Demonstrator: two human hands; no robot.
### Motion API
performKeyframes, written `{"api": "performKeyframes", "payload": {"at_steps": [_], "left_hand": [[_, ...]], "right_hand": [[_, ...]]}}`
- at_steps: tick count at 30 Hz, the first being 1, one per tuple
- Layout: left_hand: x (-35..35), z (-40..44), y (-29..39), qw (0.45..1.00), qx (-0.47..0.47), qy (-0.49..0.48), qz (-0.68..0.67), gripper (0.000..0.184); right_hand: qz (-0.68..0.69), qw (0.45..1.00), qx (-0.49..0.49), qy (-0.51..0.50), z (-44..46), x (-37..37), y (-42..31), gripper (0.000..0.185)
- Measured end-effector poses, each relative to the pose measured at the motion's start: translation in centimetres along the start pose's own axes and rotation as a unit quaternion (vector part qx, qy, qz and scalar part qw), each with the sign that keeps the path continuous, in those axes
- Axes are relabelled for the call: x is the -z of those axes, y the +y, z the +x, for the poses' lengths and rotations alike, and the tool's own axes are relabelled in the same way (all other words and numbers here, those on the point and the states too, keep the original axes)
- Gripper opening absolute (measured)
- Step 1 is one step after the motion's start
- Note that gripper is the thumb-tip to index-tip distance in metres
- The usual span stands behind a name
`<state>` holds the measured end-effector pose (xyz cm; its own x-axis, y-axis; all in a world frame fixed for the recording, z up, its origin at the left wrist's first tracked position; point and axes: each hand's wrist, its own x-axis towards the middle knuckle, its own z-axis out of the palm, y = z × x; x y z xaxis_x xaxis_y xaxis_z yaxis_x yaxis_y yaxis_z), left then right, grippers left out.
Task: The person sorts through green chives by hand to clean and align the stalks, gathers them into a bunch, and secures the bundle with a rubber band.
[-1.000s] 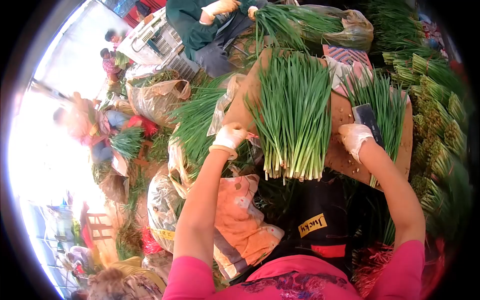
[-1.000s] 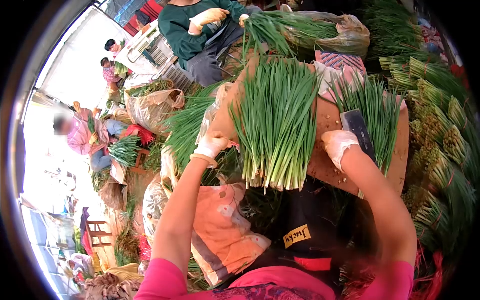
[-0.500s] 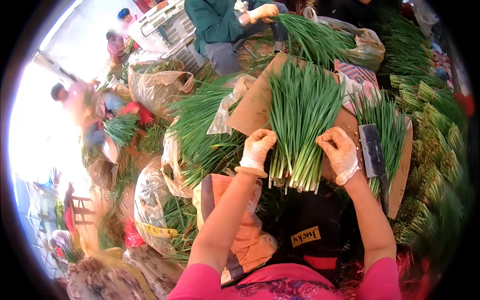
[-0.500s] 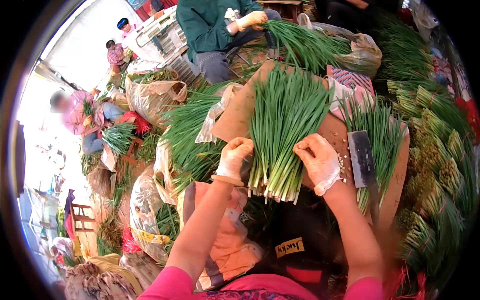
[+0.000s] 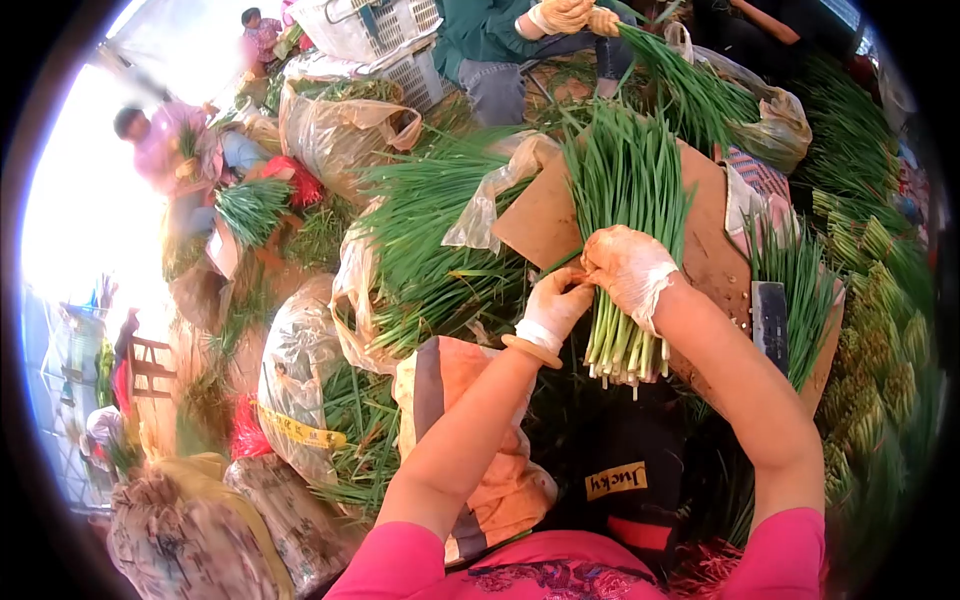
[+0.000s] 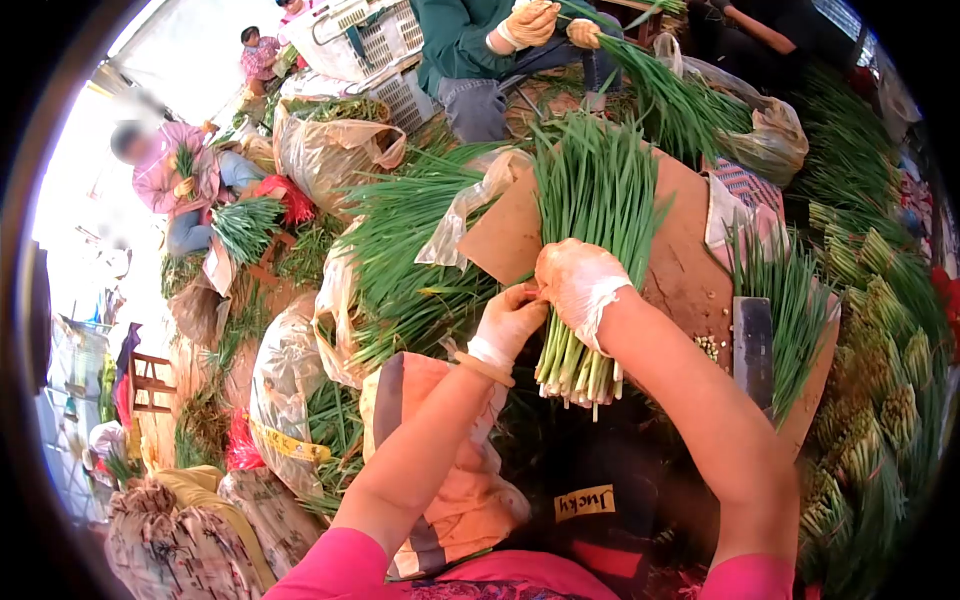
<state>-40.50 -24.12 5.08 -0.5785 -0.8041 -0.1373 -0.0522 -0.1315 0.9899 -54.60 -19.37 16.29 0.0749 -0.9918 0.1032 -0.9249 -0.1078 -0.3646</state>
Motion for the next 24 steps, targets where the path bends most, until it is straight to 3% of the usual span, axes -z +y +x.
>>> {"api": "performKeyframes", "payload": {"at_steps": [1,4,7,14,21,24], "left_hand": [[0.6,-0.3,0.7,0.999,0.036,-0.019,-0.019,0.015],[1.3,-0.1,0.0,0.969,0.128,0.019,-0.21,0.014],[1.2,-0.7,0.3,0.94,0.16,0.024,-0.302,0.013],[0.9,-1.4,0.2,0.914,0.147,0.005,-0.378,0.015],[-0.1,-1.5,-0.4,0.927,0.113,0.01,-0.358,0.008],[-0.4,-1.1,-1.4,0.946,0.036,-0.013,-0.323,0.006]], "right_hand": [[-0.037,0.992,-0.065,-0.101,0.7,0.2,-0.3,0.012],[-0.225,0.96,0.004,-0.164,1.1,0.0,-1.2,0.014],[-0.245,0.948,-0.028,-0.203,1.6,0.0,-2.1,0.017],[-0.278,0.929,-0.066,-0.234,1.7,-0.4,-2.7,0.021],[-0.276,0.932,-0.078,-0.223,1.7,-0.4,-3.2,0.019],[-0.276,0.933,-0.072,-0.218,1.5,-0.5,-2.9,0.016]]}}
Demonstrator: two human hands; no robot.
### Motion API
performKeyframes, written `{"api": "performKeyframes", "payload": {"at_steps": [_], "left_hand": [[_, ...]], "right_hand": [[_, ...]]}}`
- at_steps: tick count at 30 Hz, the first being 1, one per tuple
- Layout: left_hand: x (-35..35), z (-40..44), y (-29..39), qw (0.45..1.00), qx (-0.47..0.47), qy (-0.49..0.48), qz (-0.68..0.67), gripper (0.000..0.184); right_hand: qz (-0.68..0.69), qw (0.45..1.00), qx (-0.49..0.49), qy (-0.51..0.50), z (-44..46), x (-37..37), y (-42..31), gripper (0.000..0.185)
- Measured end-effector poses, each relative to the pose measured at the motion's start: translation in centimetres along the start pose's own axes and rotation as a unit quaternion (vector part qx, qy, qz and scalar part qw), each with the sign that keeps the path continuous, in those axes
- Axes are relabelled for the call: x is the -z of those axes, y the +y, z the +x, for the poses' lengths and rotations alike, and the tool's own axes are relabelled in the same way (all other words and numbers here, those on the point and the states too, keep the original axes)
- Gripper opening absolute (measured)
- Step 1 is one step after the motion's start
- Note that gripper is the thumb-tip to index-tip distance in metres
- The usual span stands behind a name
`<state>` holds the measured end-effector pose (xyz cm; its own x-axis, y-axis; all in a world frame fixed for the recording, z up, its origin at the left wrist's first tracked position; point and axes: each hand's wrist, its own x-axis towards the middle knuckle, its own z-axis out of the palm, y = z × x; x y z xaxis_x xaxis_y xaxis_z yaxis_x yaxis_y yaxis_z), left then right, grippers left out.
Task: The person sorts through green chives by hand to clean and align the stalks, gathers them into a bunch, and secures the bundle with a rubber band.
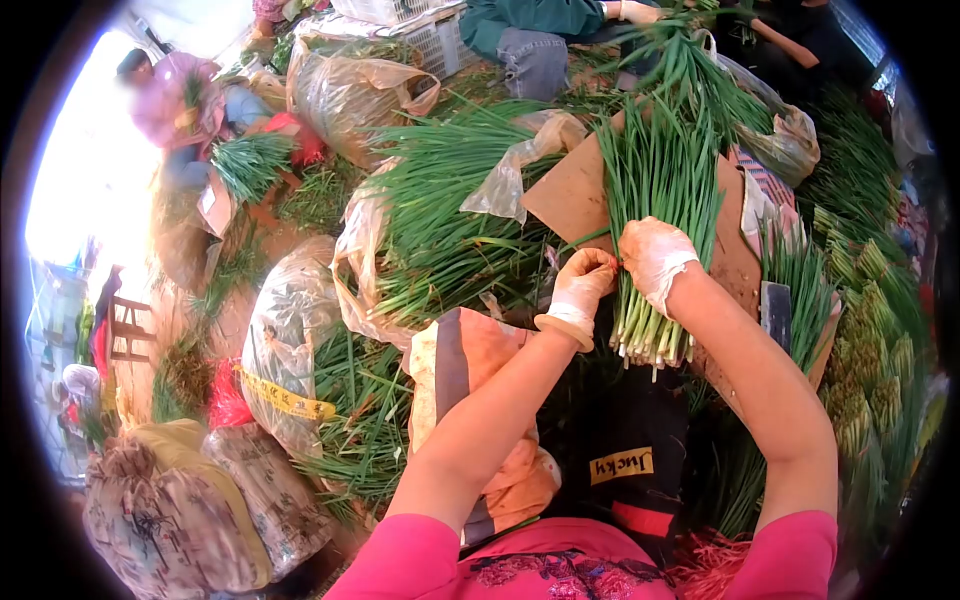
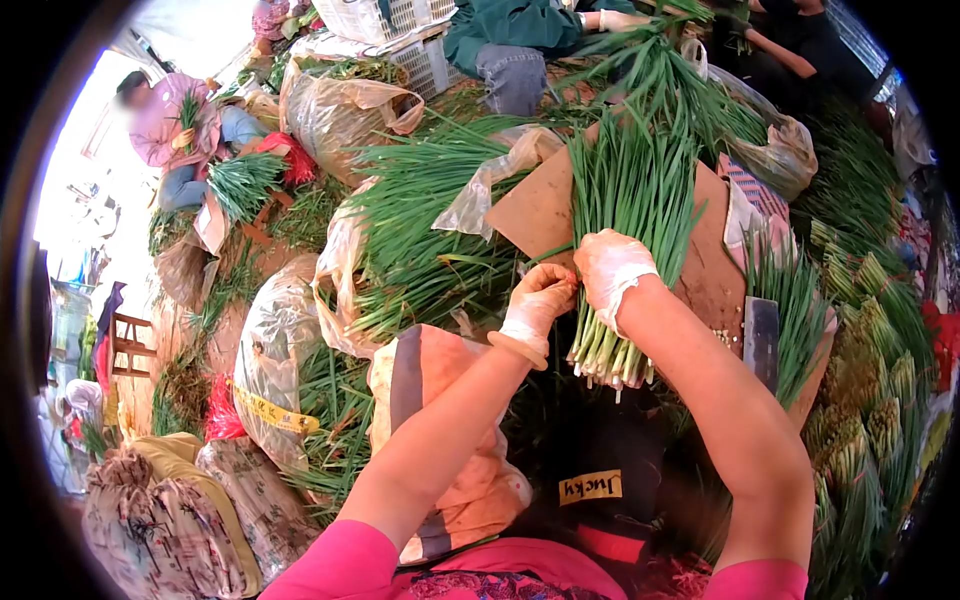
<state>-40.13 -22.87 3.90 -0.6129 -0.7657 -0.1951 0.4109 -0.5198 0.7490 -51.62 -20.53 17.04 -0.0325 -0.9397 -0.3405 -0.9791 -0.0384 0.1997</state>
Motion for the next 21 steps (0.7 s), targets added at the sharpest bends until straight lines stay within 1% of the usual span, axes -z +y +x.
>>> {"api": "performKeyframes", "payload": {"at_steps": [1,2,4,5,8,10,11,15,18,21], "left_hand": [[-0.3,0.1,-0.5,0.999,-0.015,0.032,0.014,0.007],[-0.6,0.0,-0.5,0.998,-0.035,0.036,0.047,0.009],[-1.1,0.0,-0.2,0.99,-0.076,0.043,0.113,0.012],[-1.2,0.0,-0.2,0.988,-0.093,0.042,0.116,0.016],[-1.8,0.1,-0.3,0.982,-0.133,0.041,0.125,0.027],[-2.1,0.2,-0.3,0.98,-0.146,0.04,0.129,0.034],[-2.1,0.3,-0.2,0.981,-0.136,0.04,0.131,0.039],[-2.0,0.2,0.1,0.971,-0.146,0.032,0.187,0.041],[-1.8,0.2,0.6,0.983,-0.097,0.009,0.155,0.038],[-1.8,0.4,0.1,0.973,-0.145,0.001,0.177,0.035]], "right_hand": [[0.0,1.0,0.006,0.006,0.0,-0.4,0.2,0.015],[0.0,1.0,0.012,0.012,0.0,-0.8,0.5,0.014],[0.091,0.992,0.004,0.085,-0.2,-2.1,1.3,0.012],[0.137,0.983,0.0,0.12,-0.4,-2.4,1.6,0.011],[0.201,0.968,-0.001,0.153,-1.0,-3.2,2.2,0.013],[0.202,0.965,0.005,0.165,-1.2,-3.4,2.4,0.014],[0.203,0.964,0.008,0.172,-1.2,-3.5,2.4,0.014],[0.214,0.958,0.011,0.19,-1.1,-3.8,2.4,0.014],[0.225,0.958,0.002,0.179,-1.3,-3.4,2.4,0.012],[0.193,0.967,0.002,0.168,-1.5,-2.8,2.2,0.01]]}}
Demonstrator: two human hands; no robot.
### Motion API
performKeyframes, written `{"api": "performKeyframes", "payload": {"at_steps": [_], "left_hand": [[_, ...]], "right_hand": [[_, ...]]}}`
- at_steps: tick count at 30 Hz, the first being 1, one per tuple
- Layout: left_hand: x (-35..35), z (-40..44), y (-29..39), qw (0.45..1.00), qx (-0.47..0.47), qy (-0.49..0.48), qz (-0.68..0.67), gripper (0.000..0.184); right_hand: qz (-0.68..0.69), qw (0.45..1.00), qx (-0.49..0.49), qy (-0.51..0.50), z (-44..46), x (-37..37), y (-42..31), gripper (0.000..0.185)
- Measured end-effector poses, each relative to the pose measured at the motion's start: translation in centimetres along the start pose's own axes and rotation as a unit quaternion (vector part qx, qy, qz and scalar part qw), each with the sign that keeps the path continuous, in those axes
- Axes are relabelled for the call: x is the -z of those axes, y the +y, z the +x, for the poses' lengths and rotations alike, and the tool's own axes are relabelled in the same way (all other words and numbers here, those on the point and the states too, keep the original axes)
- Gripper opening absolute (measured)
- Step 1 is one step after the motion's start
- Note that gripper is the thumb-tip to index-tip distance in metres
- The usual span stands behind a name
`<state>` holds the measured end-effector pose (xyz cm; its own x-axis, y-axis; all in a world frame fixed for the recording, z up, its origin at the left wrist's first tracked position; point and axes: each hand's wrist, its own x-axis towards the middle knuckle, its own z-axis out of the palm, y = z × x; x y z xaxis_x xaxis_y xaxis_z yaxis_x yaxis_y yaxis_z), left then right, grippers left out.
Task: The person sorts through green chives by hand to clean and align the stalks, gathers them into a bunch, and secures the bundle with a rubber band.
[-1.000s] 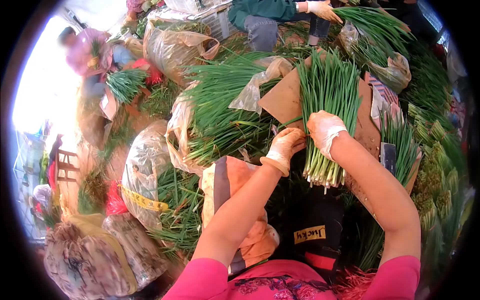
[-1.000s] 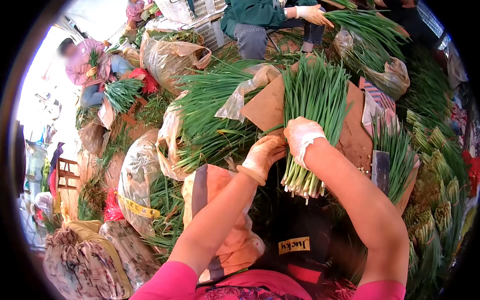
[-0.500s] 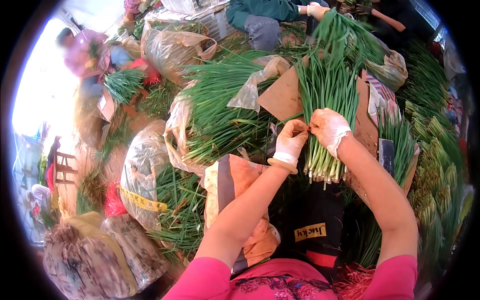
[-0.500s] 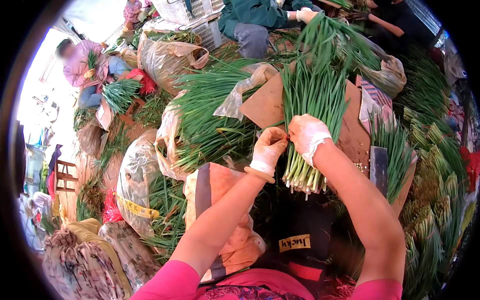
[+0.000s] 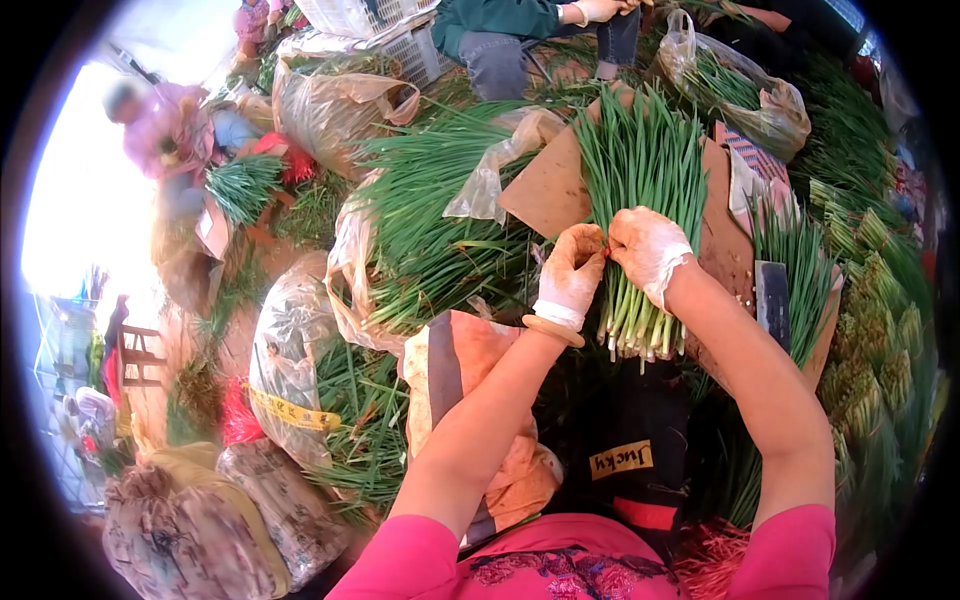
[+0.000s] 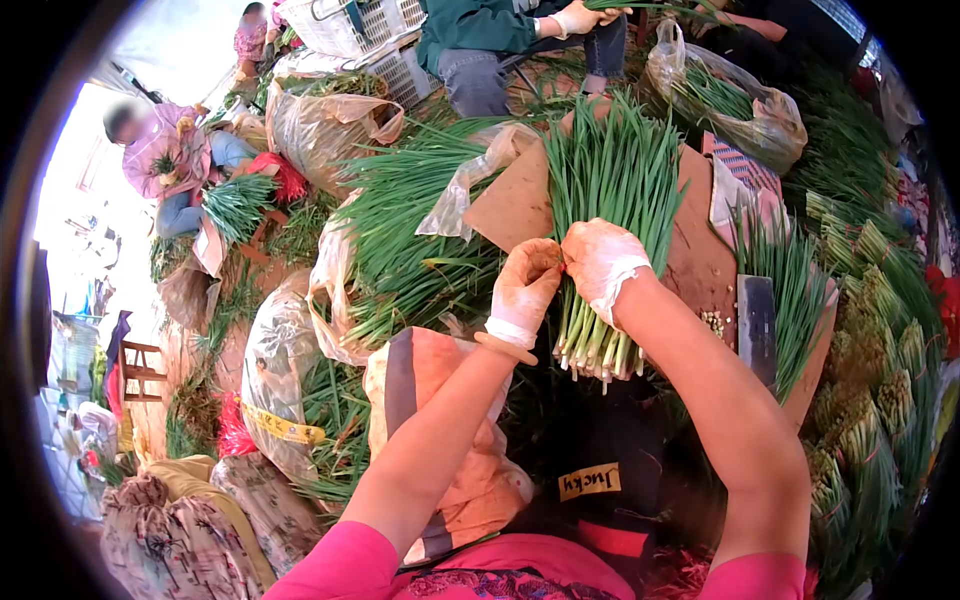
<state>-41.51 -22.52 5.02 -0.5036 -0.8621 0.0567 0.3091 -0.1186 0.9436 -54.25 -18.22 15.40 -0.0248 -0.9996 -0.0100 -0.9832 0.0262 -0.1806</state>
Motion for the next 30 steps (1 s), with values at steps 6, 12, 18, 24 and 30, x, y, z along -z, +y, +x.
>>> {"api": "performKeyframes", "payload": {"at_steps": [6,12,18,24,30], "left_hand": [[0.4,0.6,1.0,0.987,-0.023,-0.008,0.16,0.034],[0.7,1.5,2.7,0.984,-0.001,-0.039,0.174,0.027],[0.0,3.1,7.2,0.934,0.002,-0.152,0.323,0.027],[-3.4,4.6,10.1,0.818,-0.059,-0.234,0.522,0.021],[-2.9,4.8,8.2,0.952,0.209,-0.18,0.132,0.028]], "right_hand": [[0.008,1.0,-0.023,-0.011,0.2,0.0,-0.3,0.01],[0.065,0.998,-0.015,0.016,0.0,-0.8,0.6,0.008],[0.133,0.984,0.053,0.108,-1.3,-1.4,2.1,0.01],[0.23,0.957,0.038,0.171,-3.0,-1.1,3.2,0.013],[0.257,0.925,0.035,0.277,-6.7,2.1,5.2,0.021]]}}
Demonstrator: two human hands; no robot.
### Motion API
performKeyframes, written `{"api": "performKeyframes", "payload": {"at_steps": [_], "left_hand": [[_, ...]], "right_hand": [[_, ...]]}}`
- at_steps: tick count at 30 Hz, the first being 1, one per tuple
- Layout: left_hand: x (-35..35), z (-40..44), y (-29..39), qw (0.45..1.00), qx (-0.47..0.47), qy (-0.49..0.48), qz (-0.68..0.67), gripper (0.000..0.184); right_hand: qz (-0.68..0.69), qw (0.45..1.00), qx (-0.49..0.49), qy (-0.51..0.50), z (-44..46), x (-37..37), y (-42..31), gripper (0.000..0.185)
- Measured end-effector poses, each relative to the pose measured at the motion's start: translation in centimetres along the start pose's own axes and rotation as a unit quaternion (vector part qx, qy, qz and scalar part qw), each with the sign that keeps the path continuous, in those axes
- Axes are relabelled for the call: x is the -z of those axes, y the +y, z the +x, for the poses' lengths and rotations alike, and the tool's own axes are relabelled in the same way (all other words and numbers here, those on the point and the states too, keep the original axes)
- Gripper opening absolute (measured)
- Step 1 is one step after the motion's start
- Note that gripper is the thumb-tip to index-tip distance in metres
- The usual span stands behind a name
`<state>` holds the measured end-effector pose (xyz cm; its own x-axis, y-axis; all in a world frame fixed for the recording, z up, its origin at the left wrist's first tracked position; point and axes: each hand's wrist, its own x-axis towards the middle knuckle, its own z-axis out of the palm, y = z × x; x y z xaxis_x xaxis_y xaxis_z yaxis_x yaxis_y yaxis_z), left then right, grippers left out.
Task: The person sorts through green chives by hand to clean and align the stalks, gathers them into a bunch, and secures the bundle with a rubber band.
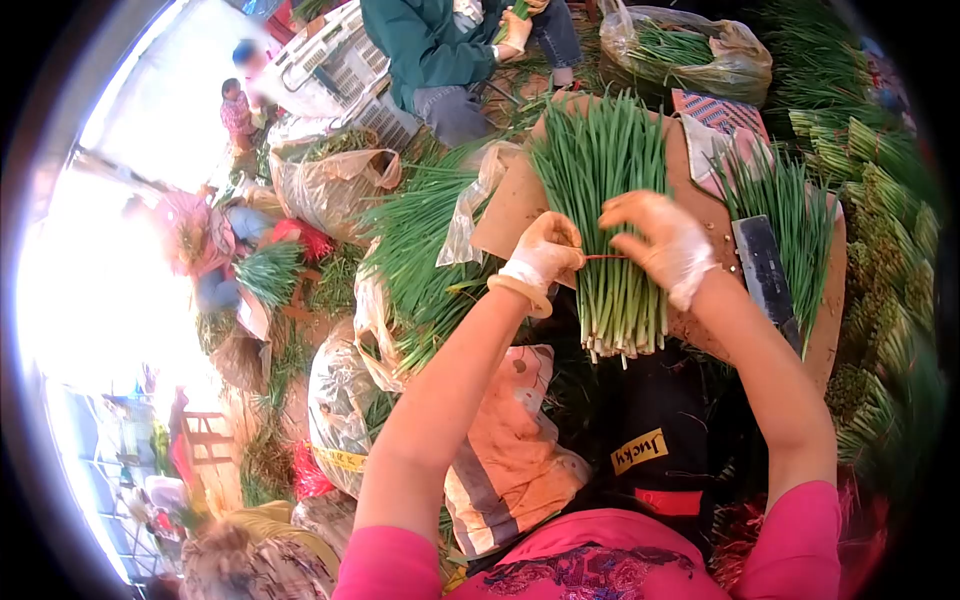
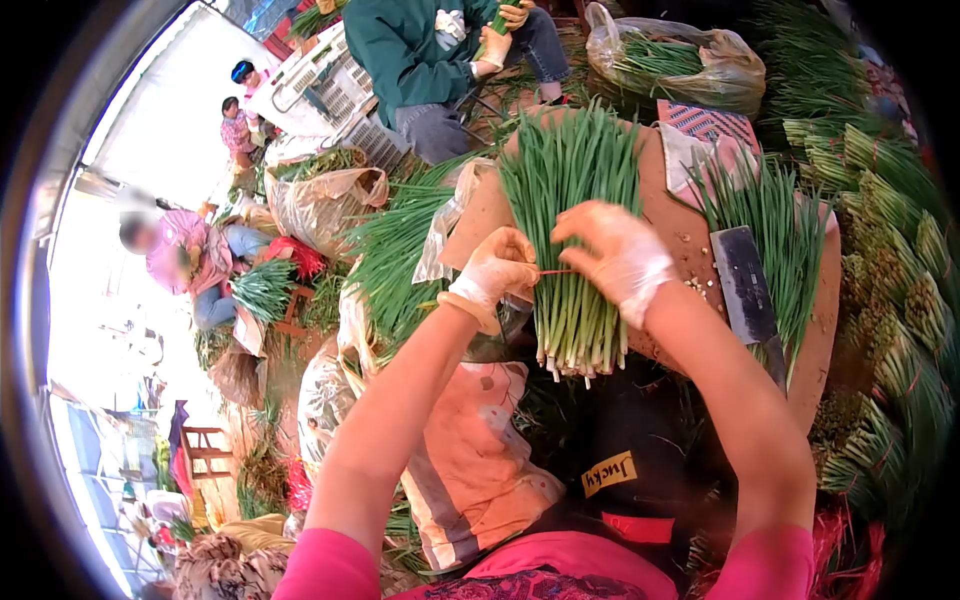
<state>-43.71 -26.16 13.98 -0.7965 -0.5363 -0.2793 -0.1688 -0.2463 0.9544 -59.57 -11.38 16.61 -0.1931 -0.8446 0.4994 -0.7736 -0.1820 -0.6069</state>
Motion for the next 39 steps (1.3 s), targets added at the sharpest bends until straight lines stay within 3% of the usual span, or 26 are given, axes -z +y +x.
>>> {"api": "performKeyframes", "payload": {"at_steps": [1,2,3,4,5,6,8,10,11,13,14,15,16,17,20,23,24,27,28,29,31,33,35,36,37,39], "left_hand": [[-0.3,-0.3,-0.1,0.998,0.016,0.01,-0.053,0.028],[0.1,0.3,-1.4,0.997,0.003,0.018,-0.081,0.029],[0.4,0.8,-2.1,0.996,-0.001,0.008,-0.091,0.028],[0.7,1.1,-2.6,0.995,-0.003,-0.002,-0.101,0.027],[0.7,1.3,-2.7,0.994,-0.005,-0.012,-0.111,0.027],[0.3,1.4,-2.5,0.992,-0.007,-0.004,-0.124,0.028],[-1.1,1.4,0.0,0.996,-0.035,0.002,-0.084,0.029],[-2.1,1.2,3.1,0.996,-0.083,-0.009,-0.034,0.029],[-1.8,1.6,4.1,0.995,-0.091,-0.022,0.045,0.027],[-1.8,1.8,5.7,0.902,-0.134,0.019,0.409,0.025],[-1.2,1.6,5.5,0.871,-0.144,0.028,0.469,0.025],[-0.3,1.9,5.1,0.834,-0.158,0.037,0.527,0.025],[0.6,2.3,4.8,0.794,-0.174,0.047,0.581,0.026],[1.3,2.6,4.6,0.841,-0.143,0.052,0.52,0.025],[3.8,4.7,2.3,0.96,-0.056,0.064,0.266,0.024],[3.6,4.5,2.4,0.954,-0.005,0.072,0.29,0.024],[3.0,4.1,2.8,0.962,-0.003,0.059,0.268,0.023],[0.7,2.3,2.9,0.993,0.0,0.036,0.11,0.02],[0.5,2.3,2.5,0.989,0.004,-0.008,0.146,0.016],[-0.4,2.2,2.2,0.962,-0.048,0.035,0.267,0.014],[-2.9,1.1,1.6,0.851,-0.148,0.118,0.49,0.012],[-3.4,0.2,3.0,0.829,-0.192,0.114,0.514,0.009],[-1.3,0.9,2.9,0.806,-0.254,0.141,0.515,0.008],[-1.0,0.2,4.9,0.857,-0.152,0.157,0.467,0.009],[0.1,0.5,4.7,0.866,-0.151,0.16,0.449,0.012],[0.9,0.5,4.3,0.885,-0.133,0.152,0.42,0.013]], "right_hand": [[0.071,0.984,-0.162,0.027,-0.7,1.8,-0.5,0.028],[0.016,0.983,-0.179,-0.023,-2.4,3.0,2.7,0.026],[0.086,0.954,-0.28,-0.064,-3.3,3.9,4.0,0.029],[0.141,0.908,-0.382,-0.096,-4.2,4.7,5.2,0.036],[0.312,0.773,-0.541,-0.112,-4.9,5.0,4.2,0.046],[0.323,0.786,-0.511,-0.125,-6.7,3.2,3.9,0.058],[0.25,0.822,-0.506,-0.074,-7.4,0.1,-0.1,0.06],[0.359,0.814,-0.455,-0.038,-8.4,-2.2,-1.7,0.06],[0.387,0.805,-0.449,-0.017,-8.4,-3.9,-2.9,0.057],[0.337,0.804,-0.461,-0.166,-7.1,-4.2,-3.3,0.045],[0.266,0.838,-0.405,-0.249,-6.3,-4.1,-2.7,0.044],[-0.019,0.957,-0.19,-0.218,-5.5,-3.4,-2.8,0.048],[-0.08,0.95,-0.204,-0.223,-4.3,-2.3,-2.8,0.059],[-0.141,0.938,-0.219,-0.231,-2.0,-0.2,-4.4,0.071],[-0.286,0.94,-0.021,-0.187,-0.5,-1.8,-3.4,0.098],[-0.308,0.888,-0.049,-0.337,1.8,-4.2,-2.0,0.114],[-0.313,0.886,-0.051,-0.338,1.9,-4.6,-1.8,0.115],[-0.316,0.89,-0.068,-0.321,1.6,-5.7,-1.3,0.113],[-0.315,0.889,-0.062,-0.326,1.5,-5.9,-1.0,0.111],[-0.313,0.888,-0.057,-0.332,1.5,-5.9,-1.0,0.109],[-0.304,0.889,-0.054,-0.339,1.1,-5.7,-1.0,0.106],[-0.293,0.892,-0.054,-0.339,1.0,-5.1,-1.0,0.104],[-0.258,0.938,-0.064,-0.224,0.6,-4.3,-1.2,0.099],[-0.237,0.955,-0.071,-0.164,0.3,-3.9,-1.3,0.096],[-0.157,0.983,-0.067,-0.063,0.2,-3.5,-0.7,0.074],[0.172,0.958,-0.227,-0.035,0.5,-3.2,-0.8,0.051]]}}
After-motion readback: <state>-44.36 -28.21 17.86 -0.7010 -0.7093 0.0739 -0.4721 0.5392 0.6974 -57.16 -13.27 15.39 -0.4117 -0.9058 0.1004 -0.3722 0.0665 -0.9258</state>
